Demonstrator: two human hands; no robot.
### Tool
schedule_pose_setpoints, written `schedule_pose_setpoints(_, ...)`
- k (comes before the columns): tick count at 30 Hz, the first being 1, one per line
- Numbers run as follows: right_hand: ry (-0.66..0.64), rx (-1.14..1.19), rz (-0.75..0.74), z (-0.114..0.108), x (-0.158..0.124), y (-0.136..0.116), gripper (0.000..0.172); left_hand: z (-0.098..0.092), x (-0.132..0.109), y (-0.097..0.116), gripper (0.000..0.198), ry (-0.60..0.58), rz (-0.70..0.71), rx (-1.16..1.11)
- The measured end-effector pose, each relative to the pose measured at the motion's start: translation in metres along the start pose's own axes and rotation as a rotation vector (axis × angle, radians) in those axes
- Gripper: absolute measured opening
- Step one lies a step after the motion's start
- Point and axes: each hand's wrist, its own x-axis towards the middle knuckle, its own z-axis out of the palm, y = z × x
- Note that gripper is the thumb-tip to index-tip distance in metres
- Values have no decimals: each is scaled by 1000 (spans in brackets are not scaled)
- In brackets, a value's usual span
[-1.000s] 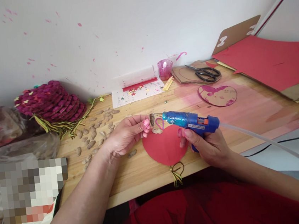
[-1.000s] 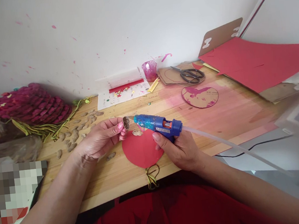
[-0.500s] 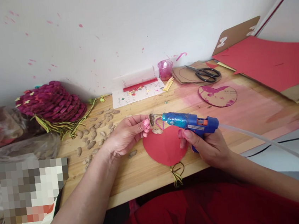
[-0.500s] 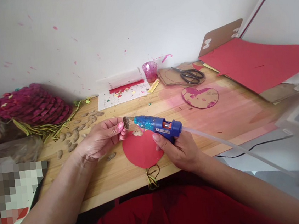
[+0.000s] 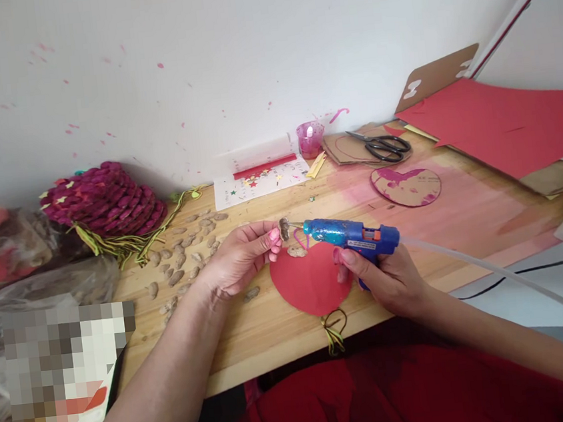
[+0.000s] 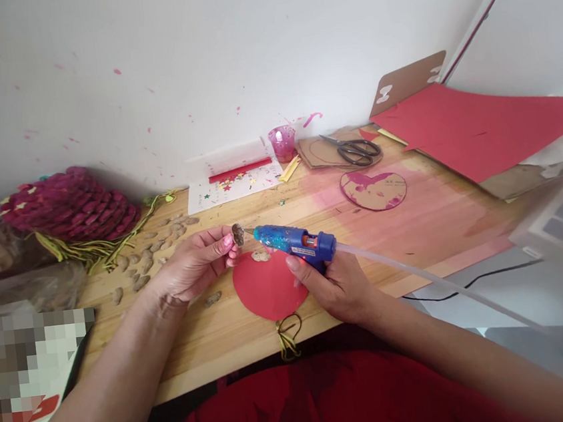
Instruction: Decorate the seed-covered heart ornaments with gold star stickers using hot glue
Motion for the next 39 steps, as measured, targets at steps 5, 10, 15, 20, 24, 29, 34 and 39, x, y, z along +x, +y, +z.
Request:
schedule_pose_setpoints(5, -20, -3, 11, 1, 0, 0, 26, -3, 1, 3, 28, 36, 20, -13)
schedule_pose_setpoints(10, 5, 75, 96, -3, -2, 4, 34, -5, 1, 6, 31, 52, 39, -6)
schedule_pose_setpoints(15, 59, 216, 278, -21, -6, 12, 36, -2, -1, 10, 36, 120, 105, 119)
schedule_pose_setpoints(20, 112, 306, 362, -33, -4, 11, 40, 7, -7, 11, 33, 194, 244, 440)
schedule_pose_setpoints(24, 73, 314, 390, -33, 1, 5, 40, 25, -14, 8, 19, 221, 291, 700)
schedule_pose_setpoints(29, 28, 362, 421, -35, 8, 7, 39, 51, -21, -1, 7, 183, 389, 974)
schedule_pose_setpoints(34, -1, 443, 477, -39, 11, 10, 34, 65, -24, -17, 10, 226, 454, 1287)
schedule_pose_setpoints(39, -37, 456, 531, -43, 11, 5, 31, 69, -20, -35, 17, 240, 566, 1696)
